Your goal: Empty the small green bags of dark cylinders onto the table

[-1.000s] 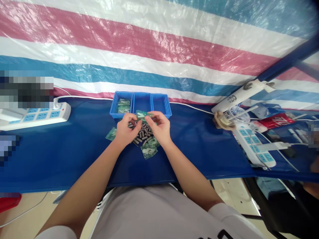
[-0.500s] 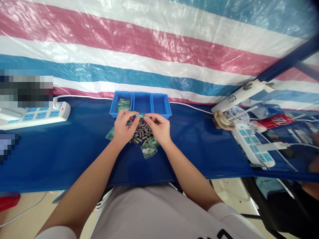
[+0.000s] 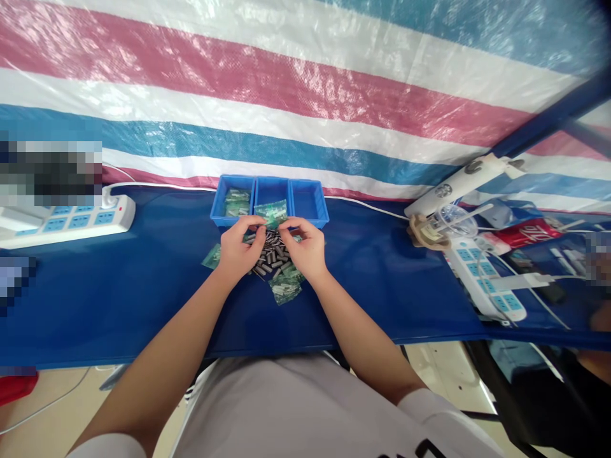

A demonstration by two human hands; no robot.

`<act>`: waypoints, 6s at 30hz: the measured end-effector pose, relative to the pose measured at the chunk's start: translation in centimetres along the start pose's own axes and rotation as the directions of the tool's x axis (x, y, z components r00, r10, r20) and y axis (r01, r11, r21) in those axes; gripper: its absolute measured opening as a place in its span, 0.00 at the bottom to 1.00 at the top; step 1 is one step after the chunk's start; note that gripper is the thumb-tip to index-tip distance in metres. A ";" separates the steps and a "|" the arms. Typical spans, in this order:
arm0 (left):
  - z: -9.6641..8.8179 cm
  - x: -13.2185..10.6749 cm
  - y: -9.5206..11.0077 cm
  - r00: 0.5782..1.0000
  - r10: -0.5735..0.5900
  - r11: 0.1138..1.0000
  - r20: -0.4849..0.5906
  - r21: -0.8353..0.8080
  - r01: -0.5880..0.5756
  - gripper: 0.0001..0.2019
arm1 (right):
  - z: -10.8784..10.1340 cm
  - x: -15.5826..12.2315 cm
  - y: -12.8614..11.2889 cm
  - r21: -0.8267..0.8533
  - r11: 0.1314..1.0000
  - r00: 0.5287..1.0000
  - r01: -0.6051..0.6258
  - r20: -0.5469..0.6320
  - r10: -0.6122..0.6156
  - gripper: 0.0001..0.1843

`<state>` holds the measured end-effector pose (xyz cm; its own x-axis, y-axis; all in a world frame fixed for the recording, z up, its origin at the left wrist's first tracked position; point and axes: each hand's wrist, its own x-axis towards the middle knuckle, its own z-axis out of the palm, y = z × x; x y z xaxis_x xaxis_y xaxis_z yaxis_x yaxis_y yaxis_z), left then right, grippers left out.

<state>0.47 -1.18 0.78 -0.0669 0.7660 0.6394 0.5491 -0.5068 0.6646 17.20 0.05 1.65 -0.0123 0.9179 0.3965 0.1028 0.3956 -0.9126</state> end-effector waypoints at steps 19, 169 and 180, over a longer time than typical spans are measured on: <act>0.5 -0.2 -0.4 0.994 -0.101 0.993 0.028 -0.059 0.103 0.20 | 0.3 0.2 0.8 0.059 0.991 0.992 -0.123 -0.002 0.124 0.18; 0.1 0.2 -0.3 0.998 -0.028 0.996 -0.053 0.079 0.032 0.09 | -0.4 0.6 -0.7 0.128 0.968 0.976 -0.217 0.007 0.218 0.20; -0.1 0.0 0.0 0.997 -0.073 0.997 -0.016 0.037 0.073 0.10 | -0.4 0.5 0.1 0.027 0.992 0.992 -0.123 -0.013 0.124 0.08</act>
<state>0.37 -1.19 0.81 -0.1198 0.7943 0.5955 0.5735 -0.4343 0.6946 17.58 0.52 1.78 0.0136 0.9594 0.2819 0.0767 0.2801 -0.9569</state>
